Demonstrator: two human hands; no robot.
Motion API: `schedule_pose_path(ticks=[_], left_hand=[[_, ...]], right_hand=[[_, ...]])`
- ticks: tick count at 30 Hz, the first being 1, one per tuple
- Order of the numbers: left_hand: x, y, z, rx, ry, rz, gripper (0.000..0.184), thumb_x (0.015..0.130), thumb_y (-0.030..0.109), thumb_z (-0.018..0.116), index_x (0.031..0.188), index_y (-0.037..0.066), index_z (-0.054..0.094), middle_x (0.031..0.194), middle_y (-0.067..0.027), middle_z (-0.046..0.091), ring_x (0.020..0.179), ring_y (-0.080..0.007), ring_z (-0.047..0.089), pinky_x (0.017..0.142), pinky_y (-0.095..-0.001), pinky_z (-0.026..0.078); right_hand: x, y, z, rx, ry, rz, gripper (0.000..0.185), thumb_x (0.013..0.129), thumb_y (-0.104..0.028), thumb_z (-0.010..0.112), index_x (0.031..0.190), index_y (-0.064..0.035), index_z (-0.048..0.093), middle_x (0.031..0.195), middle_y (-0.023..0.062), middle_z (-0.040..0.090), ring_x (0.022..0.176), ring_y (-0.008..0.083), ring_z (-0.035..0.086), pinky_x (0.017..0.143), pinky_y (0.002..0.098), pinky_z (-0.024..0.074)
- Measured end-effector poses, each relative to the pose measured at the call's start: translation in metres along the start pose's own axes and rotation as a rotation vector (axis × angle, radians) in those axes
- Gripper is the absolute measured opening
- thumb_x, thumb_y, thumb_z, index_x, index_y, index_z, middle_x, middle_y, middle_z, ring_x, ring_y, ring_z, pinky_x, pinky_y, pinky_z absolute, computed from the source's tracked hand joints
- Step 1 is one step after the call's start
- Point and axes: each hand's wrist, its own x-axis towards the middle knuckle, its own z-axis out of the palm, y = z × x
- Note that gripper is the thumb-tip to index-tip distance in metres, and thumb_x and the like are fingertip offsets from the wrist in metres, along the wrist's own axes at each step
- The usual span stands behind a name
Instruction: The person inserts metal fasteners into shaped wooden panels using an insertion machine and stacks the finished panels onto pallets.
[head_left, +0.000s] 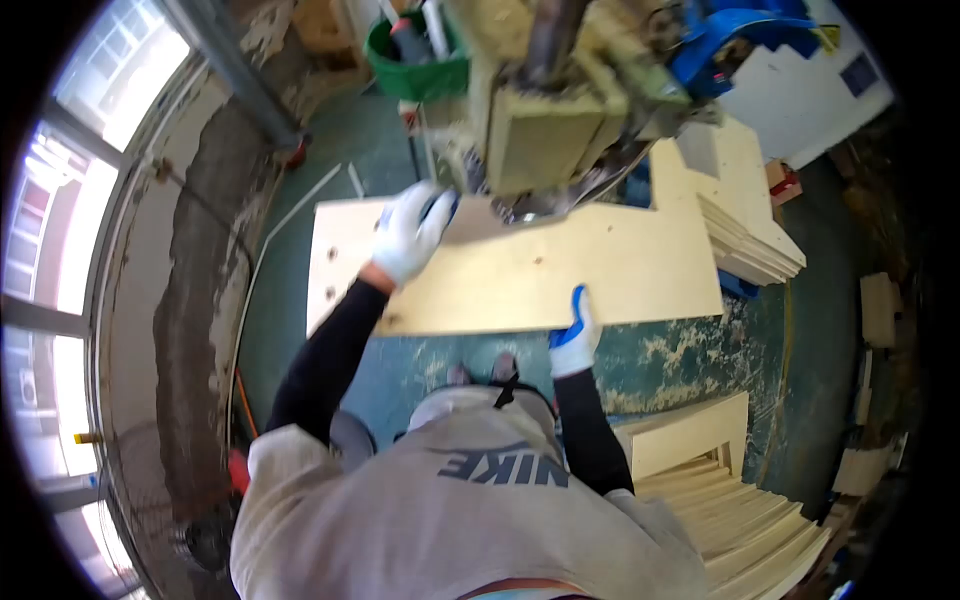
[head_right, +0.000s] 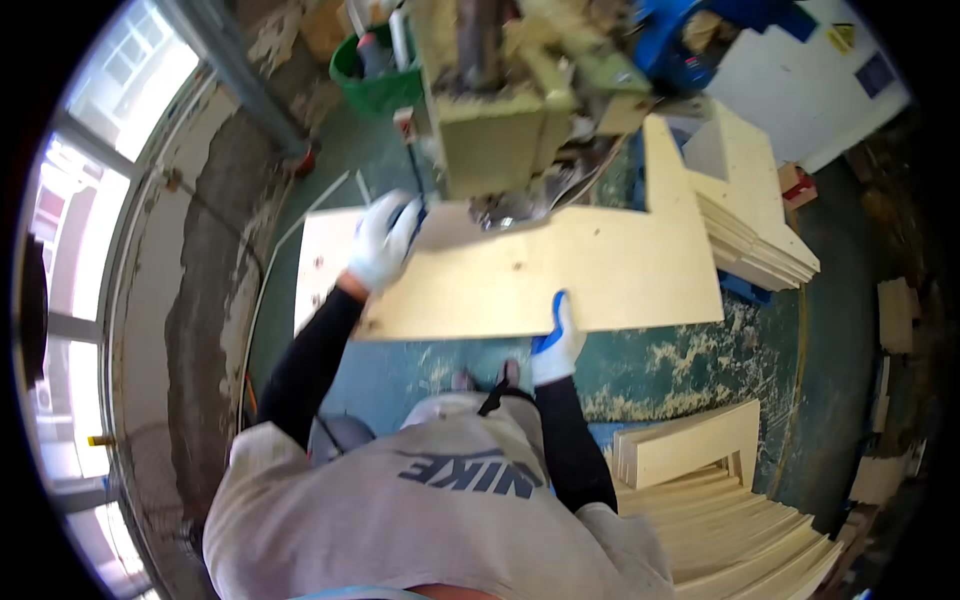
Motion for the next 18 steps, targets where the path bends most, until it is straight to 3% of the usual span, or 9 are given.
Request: schedule_pose_path(ticks=[3, 5, 9, 11, 12, 14, 15, 17, 18], left_hand=[[-0.006, 0.050, -0.026, -0.433, 0.175, 0.131, 0.011, 0.090, 0.003, 0.057, 0.094, -0.003, 0.064, 0.087, -0.0174, 0.067, 0.073, -0.0271, 0.067, 0.067, -0.0345, 0.053], [0.039, 0.110, -0.055, -0.306, 0.343, 0.650, 0.014, 0.099, 0.003, 0.046, 0.106, -0.004, 0.055, 0.088, -0.0154, 0.060, 0.069, -0.0166, 0.059, 0.055, -0.0281, 0.050], [0.124, 0.240, -0.100, -0.048, 0.426, 0.952, 0.018, 0.097, 0.013, 0.060, 0.106, -0.002, 0.064, 0.088, -0.0108, 0.065, 0.072, -0.0118, 0.060, 0.059, -0.0243, 0.049], [0.185, 0.283, -0.098, -0.019, 0.419, 0.949, 0.024, 0.093, 0.017, 0.069, 0.109, -0.002, 0.067, 0.090, -0.0076, 0.068, 0.077, -0.0073, 0.061, 0.063, -0.0222, 0.048], [0.230, 0.314, -0.130, -0.062, -0.107, 0.813, 0.046, 0.090, 0.024, 0.070, 0.128, 0.003, 0.055, 0.111, -0.0171, 0.064, 0.098, -0.0230, 0.061, 0.082, -0.0294, 0.048], [0.282, 0.343, -0.123, 0.076, -0.196, 0.604, 0.068, 0.087, 0.033, 0.071, 0.143, 0.003, 0.047, 0.126, -0.0258, 0.062, 0.114, -0.0363, 0.062, 0.098, -0.0377, 0.050], [0.294, 0.341, -0.084, 0.239, 0.232, 0.554, 0.065, 0.088, 0.034, 0.071, 0.139, -0.002, 0.051, 0.121, -0.0249, 0.065, 0.109, -0.0340, 0.065, 0.094, -0.0388, 0.052], [0.326, 0.312, -0.074, 0.197, 0.379, 0.675, 0.063, 0.088, 0.034, 0.070, 0.136, -0.004, 0.053, 0.117, -0.0242, 0.066, 0.105, -0.0330, 0.066, 0.091, -0.0390, 0.053], [0.293, 0.318, -0.091, 0.072, 0.260, 0.606, 0.066, 0.088, 0.034, 0.071, 0.139, -0.002, 0.050, 0.121, -0.0252, 0.065, 0.109, -0.0340, 0.065, 0.094, -0.0390, 0.051]], right_hand=[[0.000, 0.006, 0.008, 0.083, -0.068, -0.173, 0.049, 0.095, -0.008, 0.064, 0.141, -0.0016, 0.048, 0.133, 0.0112, 0.058, 0.120, 0.0223, 0.059, 0.101, 0.0366, 0.0502], [-0.019, -0.010, 0.020, 0.072, -0.013, -0.070, 0.043, 0.094, -0.009, 0.066, 0.134, -0.0014, 0.053, 0.125, 0.0099, 0.062, 0.110, 0.0211, 0.064, 0.094, 0.0362, 0.0537], [-0.006, -0.002, 0.007, 0.112, -0.008, -0.060, 0.041, 0.092, -0.008, 0.068, 0.131, -0.0015, 0.055, 0.122, 0.0094, 0.063, 0.108, 0.0205, 0.065, 0.092, 0.0362, 0.0545], [0.000, 0.004, 0.000, 0.151, -0.032, -0.067, 0.042, 0.092, -0.007, 0.068, 0.132, -0.0012, 0.054, 0.123, 0.0097, 0.062, 0.109, 0.0208, 0.064, 0.093, 0.0362, 0.0541], [0.008, 0.011, -0.008, 0.176, -0.067, -0.064, 0.044, 0.092, -0.005, 0.067, 0.133, -0.0009, 0.052, 0.124, 0.0099, 0.062, 0.110, 0.0213, 0.064, 0.095, 0.0360, 0.0532], [0.004, 0.009, -0.004, 0.160, -0.074, -0.086, 0.044, 0.092, -0.004, 0.066, 0.133, -0.0011, 0.052, 0.125, 0.0099, 0.061, 0.111, 0.0214, 0.063, 0.096, 0.0355, 0.0528], [0.001, 0.006, -0.003, 0.149, -0.074, -0.099, 0.043, 0.092, -0.004, 0.066, 0.133, -0.0012, 0.051, 0.125, 0.0098, 0.061, 0.111, 0.0214, 0.063, 0.096, 0.0353, 0.0526], [0.009, 0.015, -0.012, 0.155, -0.048, -0.123, 0.043, 0.092, -0.003, 0.066, 0.132, -0.0014, 0.051, 0.125, 0.0097, 0.061, 0.112, 0.0208, 0.063, 0.096, 0.0351, 0.0527], [0.011, 0.017, -0.010, 0.162, -0.036, -0.135, 0.043, 0.092, -0.003, 0.066, 0.132, -0.0016, 0.052, 0.125, 0.0096, 0.061, 0.112, 0.0205, 0.063, 0.096, 0.0349, 0.0527]])
